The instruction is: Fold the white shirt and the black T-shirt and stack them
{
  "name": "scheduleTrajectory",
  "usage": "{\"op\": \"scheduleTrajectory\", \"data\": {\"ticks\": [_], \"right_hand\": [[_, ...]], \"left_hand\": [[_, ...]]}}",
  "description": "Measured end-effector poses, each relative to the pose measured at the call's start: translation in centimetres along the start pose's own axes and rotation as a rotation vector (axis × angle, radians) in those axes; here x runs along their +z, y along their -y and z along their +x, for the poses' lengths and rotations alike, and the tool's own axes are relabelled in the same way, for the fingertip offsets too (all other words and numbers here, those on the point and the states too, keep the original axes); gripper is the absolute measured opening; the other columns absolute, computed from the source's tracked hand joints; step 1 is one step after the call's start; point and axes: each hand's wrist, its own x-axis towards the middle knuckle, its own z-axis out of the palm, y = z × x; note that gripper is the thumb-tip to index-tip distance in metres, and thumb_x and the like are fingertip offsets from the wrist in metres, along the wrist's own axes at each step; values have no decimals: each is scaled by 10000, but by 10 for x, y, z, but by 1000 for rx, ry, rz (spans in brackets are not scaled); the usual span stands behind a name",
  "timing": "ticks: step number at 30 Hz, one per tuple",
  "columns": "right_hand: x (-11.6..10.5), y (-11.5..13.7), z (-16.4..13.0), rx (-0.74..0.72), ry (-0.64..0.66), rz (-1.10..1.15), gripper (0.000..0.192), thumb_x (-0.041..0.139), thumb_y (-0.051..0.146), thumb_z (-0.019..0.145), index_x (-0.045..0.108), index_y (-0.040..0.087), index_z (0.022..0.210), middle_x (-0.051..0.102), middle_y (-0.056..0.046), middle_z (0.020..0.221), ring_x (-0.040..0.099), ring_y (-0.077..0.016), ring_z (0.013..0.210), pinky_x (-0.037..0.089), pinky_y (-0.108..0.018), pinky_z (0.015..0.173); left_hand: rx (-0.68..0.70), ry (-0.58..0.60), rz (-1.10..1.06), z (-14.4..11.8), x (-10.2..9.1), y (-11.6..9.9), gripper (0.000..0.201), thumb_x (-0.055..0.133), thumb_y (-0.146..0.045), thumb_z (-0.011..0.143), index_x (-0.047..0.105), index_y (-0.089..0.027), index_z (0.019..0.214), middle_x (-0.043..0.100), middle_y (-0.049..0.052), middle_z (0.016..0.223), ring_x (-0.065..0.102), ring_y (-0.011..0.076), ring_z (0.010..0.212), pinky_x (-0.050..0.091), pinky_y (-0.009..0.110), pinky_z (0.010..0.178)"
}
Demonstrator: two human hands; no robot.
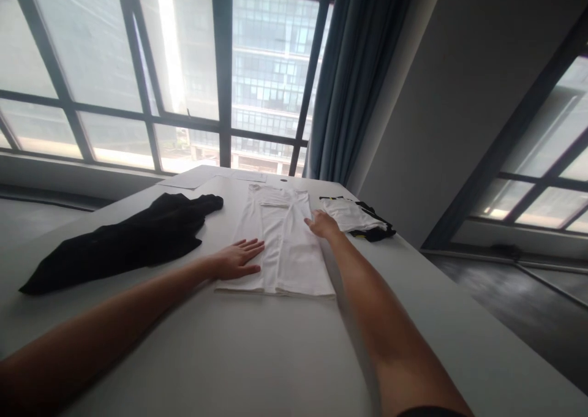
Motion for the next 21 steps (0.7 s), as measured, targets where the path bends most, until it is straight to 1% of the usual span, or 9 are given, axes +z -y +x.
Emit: {"op": "scheduleTrajectory", "data": {"ticks": [3, 6, 7, 9, 12, 14, 16, 18, 21], "right_hand": [[24, -5, 22, 13, 19, 40, 550, 392, 405, 1008, 413, 94, 1461, 342, -162, 1534, 297, -240, 1429, 231, -342, 1169], [59, -9, 25, 50, 184, 55, 595, 390, 426, 1003, 355, 95, 1496, 276, -153, 1564, 241, -262, 1453, 182, -463, 1184], [68, -11, 24, 56, 205, 78, 594, 397, 428, 999, 362, 102, 1494, 270, -147, 1566, 233, -270, 1456, 177, -489, 1180], [77, -16, 18, 69, 173, 141, 545, 391, 400, 999, 417, 123, 1467, 327, -134, 1544, 283, -253, 1439, 219, -456, 1171], [69, -28, 11, 124, 69, 204, 453, 349, 301, 993, 554, 141, 1364, 541, -118, 1396, 491, -201, 1305, 365, -309, 1083], [60, -37, 7, 193, -12, 227, 409, 384, 219, 944, 652, 135, 1241, 675, -108, 1202, 610, -194, 1146, 433, -264, 990], [52, -43, 4, 245, -63, 257, 365, 453, 155, 869, 717, 127, 1120, 732, -91, 1024, 663, -191, 1008, 464, -246, 917], [46, -46, 2, 249, -52, 284, 310, 531, 155, 824, 746, 126, 1046, 743, -78, 948, 677, -181, 924, 478, -224, 847], [43, -43, 3, 230, 35, 273, 239, 646, 243, 801, 765, 119, 968, 741, -79, 910, 675, -175, 854, 473, -203, 755]], "left_hand": [[8, -7, -11, -1, -1, -1, 772, 253, -699, 940, 222, -239, 1560, 188, 75, 1607, 138, 252, 1491, 104, 427, 1196], [-4, 12, -7, -1, -2, -2, 799, 231, -714, 932, 215, -222, 1562, 171, 83, 1609, 124, 250, 1494, 103, 423, 1197], [-9, 20, -2, -1, -3, -3, 806, 227, -718, 930, 215, -218, 1562, 166, 84, 1610, 120, 249, 1495, 101, 421, 1197], [-16, 19, 8, -1, -2, -3, 801, 224, -717, 930, 222, -222, 1560, 166, 77, 1612, 121, 247, 1495, 96, 418, 1197], [-29, -1, 14, 1, 0, -2, 786, 242, -712, 931, 240, -231, 1553, 175, 72, 1614, 131, 248, 1494, 90, 422, 1195], [-34, -3, 8, 2, 1, -1, 780, 258, -707, 933, 251, -229, 1550, 182, 76, 1613, 140, 248, 1492, 92, 421, 1194], [-34, -9, 4, 2, 2, -1, 765, 272, -700, 936, 264, -239, 1545, 199, 73, 1610, 155, 248, 1489, 100, 417, 1193], [-31, -26, 3, 3, 3, 0, 752, 287, -699, 935, 277, -252, 1540, 220, 68, 1606, 173, 251, 1485, 111, 418, 1190], [-29, -49, 11, 3, 5, 2, 749, 303, -703, 929, 295, -257, 1531, 240, 67, 1602, 199, 252, 1479, 124, 421, 1186]]}}
